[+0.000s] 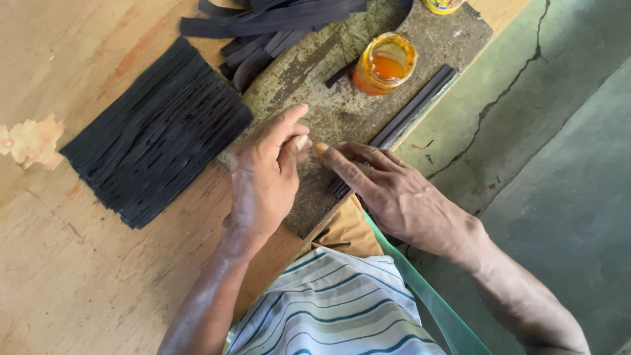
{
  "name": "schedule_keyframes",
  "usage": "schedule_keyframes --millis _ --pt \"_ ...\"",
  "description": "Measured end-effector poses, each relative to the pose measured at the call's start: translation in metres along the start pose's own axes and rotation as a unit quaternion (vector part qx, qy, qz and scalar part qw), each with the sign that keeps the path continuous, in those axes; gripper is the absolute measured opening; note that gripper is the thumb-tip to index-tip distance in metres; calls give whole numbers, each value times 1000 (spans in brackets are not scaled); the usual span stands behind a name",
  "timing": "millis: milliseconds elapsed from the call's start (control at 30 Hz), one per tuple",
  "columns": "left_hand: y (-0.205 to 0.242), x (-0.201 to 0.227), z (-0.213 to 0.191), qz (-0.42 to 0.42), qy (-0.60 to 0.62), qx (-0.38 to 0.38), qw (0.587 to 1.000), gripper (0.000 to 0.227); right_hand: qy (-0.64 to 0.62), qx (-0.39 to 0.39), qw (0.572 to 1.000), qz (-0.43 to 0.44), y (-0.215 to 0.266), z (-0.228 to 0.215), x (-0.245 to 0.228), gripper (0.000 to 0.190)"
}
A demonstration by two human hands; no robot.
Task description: The person repeatedly picks up thin black rubber strips, applies an orange adhesive from a jar using their fingers, and stacks the coated strips into a growing pile on a wooden workbench. The process involves handling the strips one by one and ensuring they are aligned in the stack.
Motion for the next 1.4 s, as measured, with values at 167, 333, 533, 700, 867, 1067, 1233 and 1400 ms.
schedule_keyframes --millis 167,333,533,700,867,1067,1233,1400 --pt "-2 -11 -15 -26 -55 19 998 23 34 -64 997 15 1 7 0 71" --pt "-2 -8 -19 27 -86 41 995 25 9 -55 998 -6 -3 1 -6 72" --pt "-1 -1 -19 95 -74 54 991 40 35 -81 996 -27 -6 11 -5 73" --pt "-1 -12 -11 66 -22 45 997 38 59 23 996 -55 -11 -17 -12 54" --pt "-3 -7 2 -20 66 17 997 33 49 168 979 99 -3 -109 -14 22" --pt "1 66 11 -18 274 -140 951 78 -146 252 918 269 4 -150 19 17" --pt "11 66 36 -151 351 -241 892 97 -140 284 916 248 5 -150 43 37" --pt "8 36 36 -83 19 -162 983 93 -95 354 895 254 25 -137 104 50"
Point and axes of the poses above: each hand's wrist, its own y-axis away from the middle knuckle, its own z-axis out of the palm, x = y × z, the point moved 8 cm from there along -y, towards the middle knuckle, and after that the axes turned 14 degrees about x, right-handed, at the moved point
